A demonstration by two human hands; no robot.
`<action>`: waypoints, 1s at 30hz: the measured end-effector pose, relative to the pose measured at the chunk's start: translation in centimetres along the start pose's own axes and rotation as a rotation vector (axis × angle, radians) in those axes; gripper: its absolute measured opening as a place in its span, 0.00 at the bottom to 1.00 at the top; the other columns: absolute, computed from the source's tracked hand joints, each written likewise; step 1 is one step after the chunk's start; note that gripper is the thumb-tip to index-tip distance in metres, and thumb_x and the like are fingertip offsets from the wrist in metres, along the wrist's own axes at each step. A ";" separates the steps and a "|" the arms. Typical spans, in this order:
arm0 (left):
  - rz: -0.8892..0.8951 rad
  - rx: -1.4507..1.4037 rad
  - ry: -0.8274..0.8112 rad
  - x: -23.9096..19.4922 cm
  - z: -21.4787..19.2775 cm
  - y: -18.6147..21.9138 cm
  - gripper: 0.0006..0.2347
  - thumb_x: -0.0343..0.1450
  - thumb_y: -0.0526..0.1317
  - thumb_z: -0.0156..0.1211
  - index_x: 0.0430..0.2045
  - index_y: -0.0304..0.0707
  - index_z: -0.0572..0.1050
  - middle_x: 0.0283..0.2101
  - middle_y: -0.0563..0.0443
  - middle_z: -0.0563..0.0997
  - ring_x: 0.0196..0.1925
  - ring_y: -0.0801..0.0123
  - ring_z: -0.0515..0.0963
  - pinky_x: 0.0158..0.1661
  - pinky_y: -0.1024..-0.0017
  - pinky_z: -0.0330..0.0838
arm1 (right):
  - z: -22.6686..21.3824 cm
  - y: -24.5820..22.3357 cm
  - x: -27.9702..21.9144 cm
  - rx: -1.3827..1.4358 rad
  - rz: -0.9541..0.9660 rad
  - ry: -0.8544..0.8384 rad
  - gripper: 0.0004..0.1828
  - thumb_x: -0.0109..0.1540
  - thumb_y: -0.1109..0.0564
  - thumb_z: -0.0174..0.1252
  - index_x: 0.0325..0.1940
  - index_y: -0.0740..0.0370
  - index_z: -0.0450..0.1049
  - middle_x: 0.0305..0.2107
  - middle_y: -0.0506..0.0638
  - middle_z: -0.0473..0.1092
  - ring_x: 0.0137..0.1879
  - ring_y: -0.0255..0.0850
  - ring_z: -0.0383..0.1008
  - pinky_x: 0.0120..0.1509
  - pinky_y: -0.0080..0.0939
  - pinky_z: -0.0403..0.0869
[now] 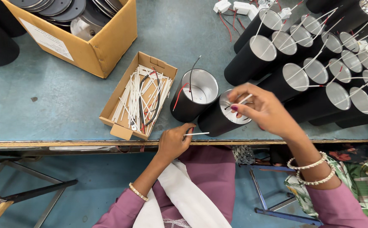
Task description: The person inserts white wicks into black cylindrical candle containers, adjusts the wick and attached wires, and places the finished units on the table. The person also handles a box of wicks and uses scissors to trim excess wick length.
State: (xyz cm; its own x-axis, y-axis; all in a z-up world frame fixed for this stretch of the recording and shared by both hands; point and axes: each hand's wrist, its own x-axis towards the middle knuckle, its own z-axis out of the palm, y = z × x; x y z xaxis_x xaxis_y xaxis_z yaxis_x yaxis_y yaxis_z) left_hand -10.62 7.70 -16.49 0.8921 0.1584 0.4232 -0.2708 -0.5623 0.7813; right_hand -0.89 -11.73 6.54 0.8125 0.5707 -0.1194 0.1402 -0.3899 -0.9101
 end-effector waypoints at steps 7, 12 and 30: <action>-0.245 -0.582 0.137 1.4 -1.1 2.7 0.08 0.75 0.33 0.58 0.44 0.38 0.82 0.21 0.60 0.70 0.23 0.84 0.63 0.23 0.76 0.54 | -0.1 2.7 -0.2 -0.293 -0.111 0.168 0.07 0.63 0.61 0.65 0.32 0.68 0.77 0.25 0.47 0.71 0.29 0.28 0.68 0.32 0.31 0.68; -0.225 -0.698 0.051 4.3 -1.7 8.4 0.10 0.72 0.35 0.63 0.46 0.37 0.81 0.18 0.64 0.67 0.22 0.88 0.59 0.22 0.79 0.51 | 1.5 5.0 0.2 -0.312 -0.117 0.230 0.19 0.69 0.58 0.63 0.26 0.68 0.70 0.21 0.45 0.65 0.28 0.25 0.59 0.29 0.31 0.57; -0.142 -0.346 -0.065 8.4 -1.0 11.7 0.09 0.70 0.43 0.63 0.39 0.45 0.84 0.22 0.42 0.79 0.22 0.54 0.79 0.28 0.65 0.71 | -0.1 2.7 -1.9 0.028 -0.305 0.248 0.05 0.67 0.68 0.56 0.47 0.73 0.73 0.36 0.55 0.76 0.42 0.36 0.80 0.49 0.36 0.81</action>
State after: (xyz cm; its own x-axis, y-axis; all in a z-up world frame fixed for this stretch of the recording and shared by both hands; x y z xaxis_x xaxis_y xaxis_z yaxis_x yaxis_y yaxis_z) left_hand -6.60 3.28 -3.35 0.9476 0.1571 0.2781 -0.2390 -0.2291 0.9436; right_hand -2.02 -13.90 4.36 0.8483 0.4641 0.2549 0.3839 -0.2076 -0.8997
